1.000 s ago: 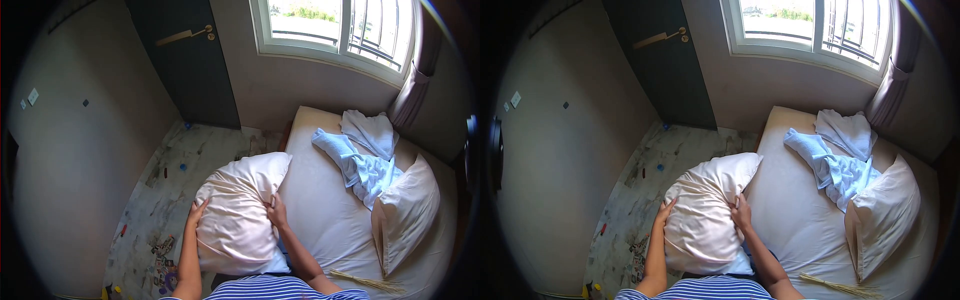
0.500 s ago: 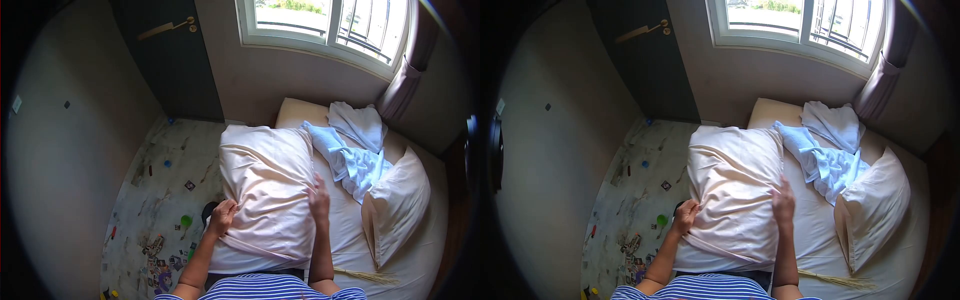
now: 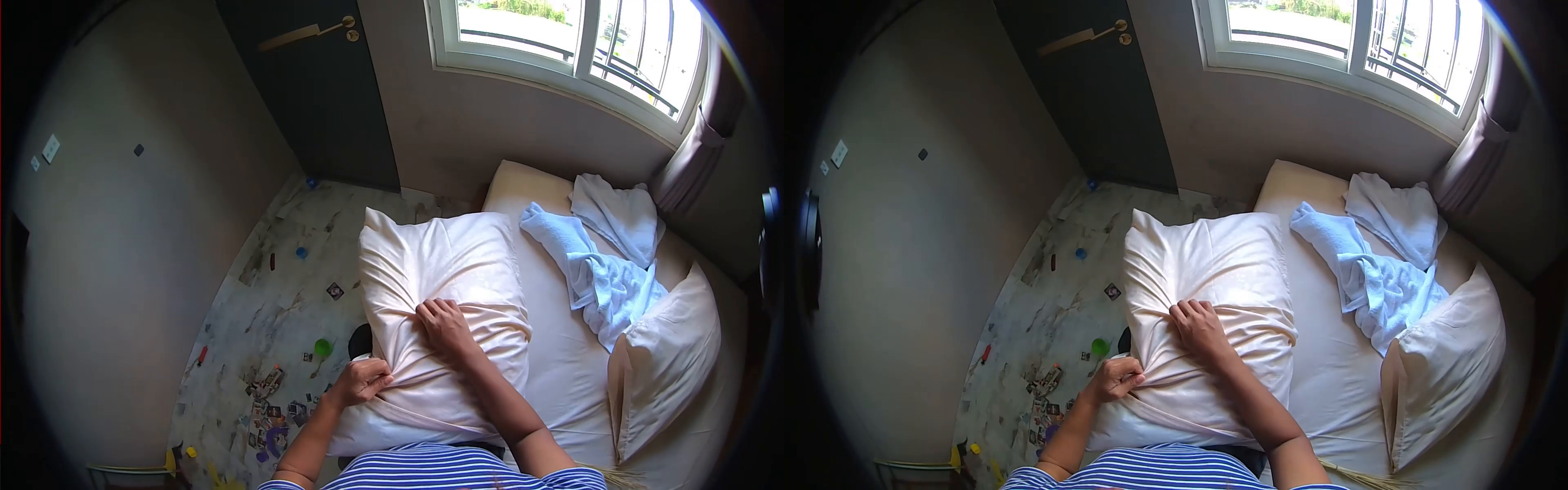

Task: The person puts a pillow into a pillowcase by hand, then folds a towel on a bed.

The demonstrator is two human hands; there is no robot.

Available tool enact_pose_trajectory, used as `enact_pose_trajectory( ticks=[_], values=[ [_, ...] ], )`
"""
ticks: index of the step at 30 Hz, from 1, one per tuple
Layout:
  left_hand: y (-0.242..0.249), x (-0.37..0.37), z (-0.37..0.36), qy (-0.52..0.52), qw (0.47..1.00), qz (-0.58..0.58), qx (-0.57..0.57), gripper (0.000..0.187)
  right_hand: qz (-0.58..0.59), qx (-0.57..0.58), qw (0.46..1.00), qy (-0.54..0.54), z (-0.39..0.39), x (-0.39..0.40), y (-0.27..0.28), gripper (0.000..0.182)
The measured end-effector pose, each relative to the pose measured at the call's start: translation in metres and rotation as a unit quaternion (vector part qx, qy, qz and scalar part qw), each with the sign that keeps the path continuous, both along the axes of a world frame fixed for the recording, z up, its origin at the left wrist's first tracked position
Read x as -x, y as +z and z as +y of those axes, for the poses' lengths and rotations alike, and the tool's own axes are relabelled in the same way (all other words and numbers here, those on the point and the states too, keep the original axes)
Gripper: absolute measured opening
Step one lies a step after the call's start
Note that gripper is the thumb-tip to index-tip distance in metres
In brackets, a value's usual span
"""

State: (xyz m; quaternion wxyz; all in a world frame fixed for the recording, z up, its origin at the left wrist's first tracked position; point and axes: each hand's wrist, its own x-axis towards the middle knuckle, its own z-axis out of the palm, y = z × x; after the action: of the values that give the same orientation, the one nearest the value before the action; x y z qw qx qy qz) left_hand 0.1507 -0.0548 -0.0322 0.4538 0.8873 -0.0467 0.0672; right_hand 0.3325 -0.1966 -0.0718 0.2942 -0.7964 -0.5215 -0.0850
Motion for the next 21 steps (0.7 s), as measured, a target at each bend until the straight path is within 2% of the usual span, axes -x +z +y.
enact_pose_trajectory(
  ticks=[2, 4, 5, 6, 7, 10, 12, 13, 16, 17, 18, 19, 20, 21],
  values=[
    [-0.004, -0.004, 0.002, -0.031, 0.999, 0.006, 0.024, 0.012, -0.008, 0.0, 1.0, 0.009, -0.011, 0.003, 0.007, 0.013],
    [-0.003, -0.013, 0.006, 0.015, 0.998, -0.026, 0.047, 0.009, -0.015, -0.018, 1.0, 0.015, -0.021, 0.006, 0.008, 0.013],
    [-0.002, -0.02, 0.013, 0.069, 0.997, -0.037, -0.007, 0.007, -0.018, -0.039, 0.999, 0.016, -0.026, 0.011, 0.004, 0.013],
    [-0.006, -0.03, 0.022, 0.128, 0.989, -0.07, 0.017, 0.005, -0.024, -0.061, 0.998, 0.018, -0.03, 0.015, -0.002, 0.013],
    [-0.017, -0.039, 0.036, 0.215, 0.975, -0.062, -0.001, 0.014, -0.019, -0.086, 0.996, 0.003, -0.031, 0.019, -0.012, 0.012],
    [-0.069, -0.07, 0.064, 0.296, 0.949, -0.059, 0.097, 0.026, 0.007, -0.12, 0.992, -0.039, -0.034, 0.022, -0.007, 0.009],
    [-0.122, -0.078, 0.078, 0.175, 0.953, 0.027, 0.245, 0.035, 0.011, -0.132, 0.99, -0.046, -0.034, 0.02, -0.005, 0.008],
    [-0.126, -0.083, 0.071, 0.183, 0.936, 0.018, 0.301, 0.02, 0.014, -0.136, 0.989, -0.05, -0.034, 0.019, -0.005, 0.008],
    [-0.11, -0.082, 0.064, 0.268, 0.941, 0.024, 0.205, 0.01, 0.03, -0.152, 0.985, -0.08, -0.034, 0.02, -0.003, 0.009],
    [-0.108, -0.087, 0.053, 0.301, 0.92, -0.065, 0.241, 0.022, 0.035, -0.162, 0.982, -0.094, -0.032, 0.02, -0.001, 0.01],
    [-0.112, -0.088, 0.05, 0.327, 0.915, -0.084, 0.221, 0.022, 0.039, -0.173, 0.978, -0.107, -0.031, 0.018, 0.0, 0.011],
    [-0.119, -0.087, 0.048, 0.353, 0.908, -0.103, 0.199, 0.023, 0.044, -0.156, 0.98, -0.116, -0.028, 0.016, 0.001, 0.022],
    [-0.124, -0.084, 0.047, 0.378, 0.901, -0.122, 0.177, 0.023, 0.052, -0.158, 0.979, -0.121, -0.026, 0.015, 0.004, 0.025],
    [-0.118, -0.075, 0.044, 0.38, 0.908, -0.109, 0.14, 0.025, 0.061, -0.16, 0.977, -0.128, -0.02, 0.014, 0.015, 0.028]
  ],
)
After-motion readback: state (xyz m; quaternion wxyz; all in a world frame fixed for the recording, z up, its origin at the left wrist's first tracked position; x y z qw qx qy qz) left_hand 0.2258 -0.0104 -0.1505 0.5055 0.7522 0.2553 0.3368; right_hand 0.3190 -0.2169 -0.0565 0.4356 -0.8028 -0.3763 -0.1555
